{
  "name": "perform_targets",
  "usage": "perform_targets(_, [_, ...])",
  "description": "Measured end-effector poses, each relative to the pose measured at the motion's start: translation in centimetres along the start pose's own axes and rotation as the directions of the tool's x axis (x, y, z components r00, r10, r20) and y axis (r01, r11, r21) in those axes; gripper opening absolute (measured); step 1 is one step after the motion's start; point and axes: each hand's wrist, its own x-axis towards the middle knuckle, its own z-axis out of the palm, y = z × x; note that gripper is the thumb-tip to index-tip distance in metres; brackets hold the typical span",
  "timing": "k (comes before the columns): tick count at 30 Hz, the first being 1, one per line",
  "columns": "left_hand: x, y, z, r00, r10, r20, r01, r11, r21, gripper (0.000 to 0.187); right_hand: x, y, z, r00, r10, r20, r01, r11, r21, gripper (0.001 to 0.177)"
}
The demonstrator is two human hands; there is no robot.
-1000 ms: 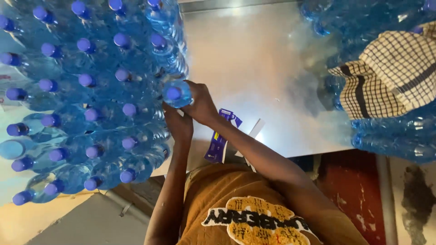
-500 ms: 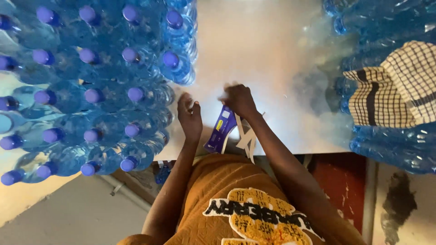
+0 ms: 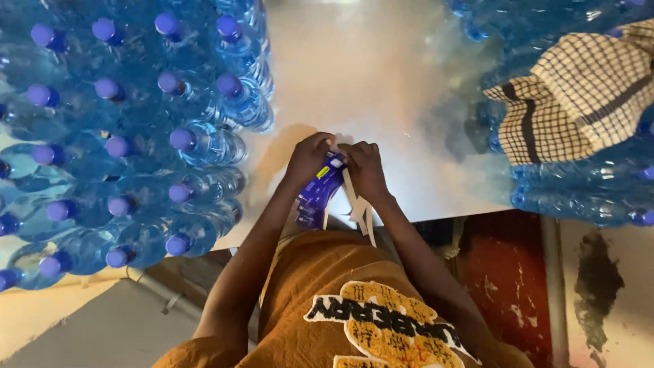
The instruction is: Manually applying adhesive labels to plastic water bottles
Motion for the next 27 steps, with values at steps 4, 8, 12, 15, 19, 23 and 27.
perform_targets(4, [0.2,3.5,0.5,0.891,-0.076,0.448,0.085,0.996,0.001,0.031,-1.1,-2.4,-3.6,0.994,-0.049,-0.101,0.066,0.984,0.166,0.019])
perform_targets(8, [0.0,7.0,0.5,0.822,0.006,0.569,0.031,0.998,-0.056,0.031,-1.6,-5.4,-7.5,0.984,0.146,-0.106,-0.104,0.938,0.33,0.016])
perform_targets(12, [0.1,5.5,1.1,0.878,0.045,0.477,-0.004,0.996,-0.087,0.023,-2.5,-7.2,-8.0,0.944,0.281,-0.17,-0.177,0.871,0.459,0.019])
perform_targets(15, [-0.7,6.7,0.3,0.934,0.088,0.348,-0.029,0.985,-0.169,0.018,-3.1,-7.9,-7.7,0.886,0.46,-0.06,-0.252,0.586,0.77,0.036])
perform_targets(19, [-2.2,8.8,0.4,0.932,0.148,0.33,-0.075,0.972,-0.224,0.013,-3.2,-8.2,-7.8,0.846,0.533,-0.021,-0.299,0.506,0.809,0.019])
perform_targets(23, [-4.3,10.3,1.6,0.89,0.214,0.403,-0.078,0.941,-0.328,0.013,-2.6,-9.8,-9.7,0.869,0.494,-0.029,-0.254,0.496,0.83,0.012])
perform_targets(27, [-5.5,12.3,2.6,0.905,0.225,0.361,-0.095,0.934,-0.344,0.017,-2.6,-10.1,-9.1,0.933,0.35,-0.085,-0.083,0.438,0.895,0.021])
